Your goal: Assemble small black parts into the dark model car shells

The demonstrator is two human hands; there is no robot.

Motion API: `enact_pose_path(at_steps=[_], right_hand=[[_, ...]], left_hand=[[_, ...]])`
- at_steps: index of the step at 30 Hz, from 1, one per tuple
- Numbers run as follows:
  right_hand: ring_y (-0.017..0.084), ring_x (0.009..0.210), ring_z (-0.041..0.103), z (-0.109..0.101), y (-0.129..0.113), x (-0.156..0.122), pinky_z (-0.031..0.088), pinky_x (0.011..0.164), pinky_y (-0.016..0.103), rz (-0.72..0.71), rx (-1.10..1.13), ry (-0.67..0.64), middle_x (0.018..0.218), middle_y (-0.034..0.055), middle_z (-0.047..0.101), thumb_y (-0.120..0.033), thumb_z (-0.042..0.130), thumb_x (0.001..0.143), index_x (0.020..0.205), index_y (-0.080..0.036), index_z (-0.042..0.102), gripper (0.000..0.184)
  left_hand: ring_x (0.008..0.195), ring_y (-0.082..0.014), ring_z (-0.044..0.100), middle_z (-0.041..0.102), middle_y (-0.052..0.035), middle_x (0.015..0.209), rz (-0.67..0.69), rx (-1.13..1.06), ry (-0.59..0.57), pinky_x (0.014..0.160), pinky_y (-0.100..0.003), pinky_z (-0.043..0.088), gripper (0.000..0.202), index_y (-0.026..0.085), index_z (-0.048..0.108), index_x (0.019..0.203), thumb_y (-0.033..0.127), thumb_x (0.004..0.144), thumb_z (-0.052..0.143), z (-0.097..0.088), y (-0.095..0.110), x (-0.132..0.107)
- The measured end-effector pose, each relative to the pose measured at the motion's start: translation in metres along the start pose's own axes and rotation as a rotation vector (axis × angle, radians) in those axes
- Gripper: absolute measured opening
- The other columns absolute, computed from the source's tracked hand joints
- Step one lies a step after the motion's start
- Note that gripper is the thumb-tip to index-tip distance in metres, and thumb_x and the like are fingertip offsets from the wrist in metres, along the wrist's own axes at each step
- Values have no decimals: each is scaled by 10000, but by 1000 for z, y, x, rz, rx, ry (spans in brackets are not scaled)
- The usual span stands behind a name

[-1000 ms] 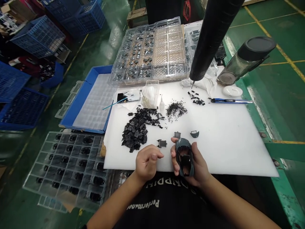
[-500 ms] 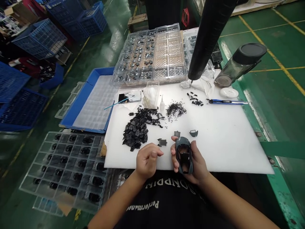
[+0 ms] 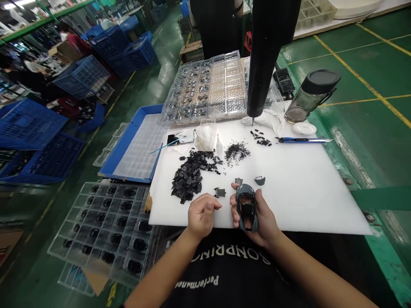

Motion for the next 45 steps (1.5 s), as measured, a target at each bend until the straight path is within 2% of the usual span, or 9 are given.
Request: enact_pose_path(at_steps=[12,17,21,23,26,30,34,39,45], right_hand=[[157,620,581,-5,3,-3,553,546,298,7,-18,-4,922,45,617,-587,396,961,1270,-217,575,514],[153,600,577,1,0,-4,553,533,291,27,-3,7,889,37,626,-611,463,926,1194,-230,618,490],[153,596,573,1,-1,-4,551,536,294,43,5,11,893,35,627,-609,461,928,1195,-239,619,483],[158,607,574,0,-1,-3,553,548,304,45,5,-2,901,39,626,-592,424,950,1214,-240,607,477],[163,623,571,-1,2,-2,550,561,313,54,9,-26,910,43,621,-573,368,974,1240,-240,590,480],[163,632,563,-4,3,-2,543,565,314,68,9,-22,920,43,608,-565,344,983,1268,-238,570,489],[162,628,561,-6,3,-3,536,560,312,63,9,-12,928,48,602,-576,349,977,1290,-224,558,515],[159,604,562,-1,1,-3,530,536,302,51,14,-13,911,47,616,-596,415,950,1254,-224,589,510],[160,605,559,1,1,-1,540,539,303,72,1,27,891,51,617,-586,415,954,1248,-219,597,504]], left_hand=[[630,-141,585,636,-59,667,61,31,5,601,-277,470,400,148,686,757,380,969,438,2,-4,-4],[660,-132,575,619,-42,726,-7,109,99,616,-261,468,236,153,660,819,312,933,529,-8,-6,-6],[711,-124,565,594,-30,805,-37,252,197,630,-240,455,79,172,629,895,227,905,573,-24,4,3],[706,-130,562,599,-26,793,14,445,145,639,-247,453,58,178,631,878,214,891,588,-26,14,16],[713,-153,564,619,-35,781,124,781,-13,667,-278,459,96,184,633,860,210,907,554,-16,22,41],[808,-194,566,618,-60,836,185,1054,-265,705,-312,469,155,192,653,926,184,930,499,7,4,71],[794,-197,556,589,-53,812,221,1052,-440,674,-304,461,123,198,656,852,168,900,547,24,-17,85],[790,-198,554,579,-61,827,237,997,-458,690,-314,466,138,178,605,813,141,899,504,23,-20,88],[745,-154,585,610,-34,810,175,863,-317,707,-288,498,105,176,571,913,166,917,466,-4,-9,71]])
Point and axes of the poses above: each hand's wrist, its own x-axis towards the middle knuckle, its own z-axis out of the palm, y = z × x, the point moved 6 cm from there along x, towards the middle knuckle
